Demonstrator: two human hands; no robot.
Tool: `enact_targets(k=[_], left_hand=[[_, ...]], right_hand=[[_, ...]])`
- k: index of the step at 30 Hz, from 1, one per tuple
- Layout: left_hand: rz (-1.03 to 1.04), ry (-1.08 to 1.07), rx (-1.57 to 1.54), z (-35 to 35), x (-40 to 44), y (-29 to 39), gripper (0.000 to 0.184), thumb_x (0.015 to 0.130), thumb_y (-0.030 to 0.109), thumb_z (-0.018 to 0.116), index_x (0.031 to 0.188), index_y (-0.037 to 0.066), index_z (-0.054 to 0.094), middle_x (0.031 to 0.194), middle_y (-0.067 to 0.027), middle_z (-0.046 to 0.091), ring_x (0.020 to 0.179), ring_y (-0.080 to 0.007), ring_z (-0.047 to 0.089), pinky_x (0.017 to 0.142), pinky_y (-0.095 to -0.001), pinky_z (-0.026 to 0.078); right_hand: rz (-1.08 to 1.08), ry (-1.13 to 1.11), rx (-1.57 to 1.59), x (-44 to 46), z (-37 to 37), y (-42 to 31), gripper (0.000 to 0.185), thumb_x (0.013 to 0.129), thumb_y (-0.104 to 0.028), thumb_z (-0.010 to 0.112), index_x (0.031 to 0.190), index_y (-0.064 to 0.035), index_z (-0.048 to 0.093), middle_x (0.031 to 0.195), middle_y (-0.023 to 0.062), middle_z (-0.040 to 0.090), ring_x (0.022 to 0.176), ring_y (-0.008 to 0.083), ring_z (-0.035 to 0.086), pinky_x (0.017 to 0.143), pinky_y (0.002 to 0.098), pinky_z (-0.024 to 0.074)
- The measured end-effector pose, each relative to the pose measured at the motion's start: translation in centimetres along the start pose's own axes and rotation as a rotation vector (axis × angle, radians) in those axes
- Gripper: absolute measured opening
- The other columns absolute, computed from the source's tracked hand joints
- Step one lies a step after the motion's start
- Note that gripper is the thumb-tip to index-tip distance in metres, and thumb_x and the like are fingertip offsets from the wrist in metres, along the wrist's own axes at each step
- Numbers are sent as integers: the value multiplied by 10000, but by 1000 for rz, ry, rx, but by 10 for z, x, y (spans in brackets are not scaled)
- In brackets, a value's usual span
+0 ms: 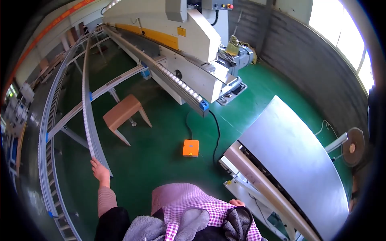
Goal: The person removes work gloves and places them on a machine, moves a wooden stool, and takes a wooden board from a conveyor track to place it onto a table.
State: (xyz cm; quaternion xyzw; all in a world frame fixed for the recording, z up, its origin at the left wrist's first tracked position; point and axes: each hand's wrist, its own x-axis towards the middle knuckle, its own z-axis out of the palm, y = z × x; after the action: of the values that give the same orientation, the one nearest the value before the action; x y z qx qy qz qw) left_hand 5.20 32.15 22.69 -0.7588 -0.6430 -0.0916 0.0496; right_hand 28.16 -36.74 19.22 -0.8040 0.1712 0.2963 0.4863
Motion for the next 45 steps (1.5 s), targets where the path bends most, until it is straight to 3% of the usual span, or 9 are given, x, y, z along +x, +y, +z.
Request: enact_targets(k=[4,8,10,17,20,27,35,37,45], left_hand=[[44,57,220,-47,-95,39,755,896,181,659,1567,45,339,1666,-158,229,1479,-396,329,1185,-571,292],[383,-131,41,-2,-201,35,406,902,357,633,1088,20,763,1533,-216,451,1433,-360,403,1186,-588,244],[163,-351,-286,66,-256,23,380,862,358,666,693,18,684,844,-197,689,807,-413,673,798,-550,523],[151,-884,-1100,161,-325,16,238,863,221,754,975,10,753,856,-117,748,788,-228,707,727,-400,552],[133,-966,-769,181,-265,78,224,873,227,772,944,16,745,838,-69,739,772,-166,681,705,-333,556],[591,-884,-1406,-70,-159,386,266,950,238,746,815,36,638,753,46,586,717,-33,499,630,-225,423],[1672,-776,-1889,-348,-124,528,430,807,382,870,809,24,633,878,-122,684,884,-286,704,818,-368,575],[1824,-692,-1997,-380,-126,554,705,857,737,630,714,48,656,801,-121,702,740,-298,699,617,-347,545],[1708,-730,-2210,-419,-176,593,505,913,532,657,804,40,682,857,-113,719,800,-306,702,722,-330,537]], right_hand=[[-372,52,243,65,-42,-21,302,966,-285,685,935,3,772,799,41,728,739,100,633,659,259,507],[-903,344,132,96,-70,-76,139,936,-107,728,864,6,693,1063,94,717,795,98,634,694,267,512],[-849,465,-86,79,-84,-116,258,842,-2,735,1088,-18,660,1288,125,644,1070,187,635,855,316,506],[-912,803,-337,123,-126,-147,325,887,-84,712,1200,-35,639,1292,196,615,1221,381,585,1031,448,468],[-822,873,-455,142,-140,-148,307,917,-140,698,1200,-35,643,1299,195,616,1232,381,578,1036,452,468],[-647,854,-568,182,-147,-139,252,963,-197,654,1145,-23,657,1260,194,623,1181,389,587,1004,457,483],[-494,945,-620,205,-128,-119,304,936,-270,667,1190,-127,580,1366,117,527,1289,348,481,1057,481,389],[-381,927,-592,207,-126,-127,324,935,-300,670,1197,-146,557,1366,96,506,1327,330,442,1078,481,357],[-344,906,-655,207,-126,-125,434,908,-402,666,1248,-174,523,1390,89,454,1364,306,377,1090,486,310]])
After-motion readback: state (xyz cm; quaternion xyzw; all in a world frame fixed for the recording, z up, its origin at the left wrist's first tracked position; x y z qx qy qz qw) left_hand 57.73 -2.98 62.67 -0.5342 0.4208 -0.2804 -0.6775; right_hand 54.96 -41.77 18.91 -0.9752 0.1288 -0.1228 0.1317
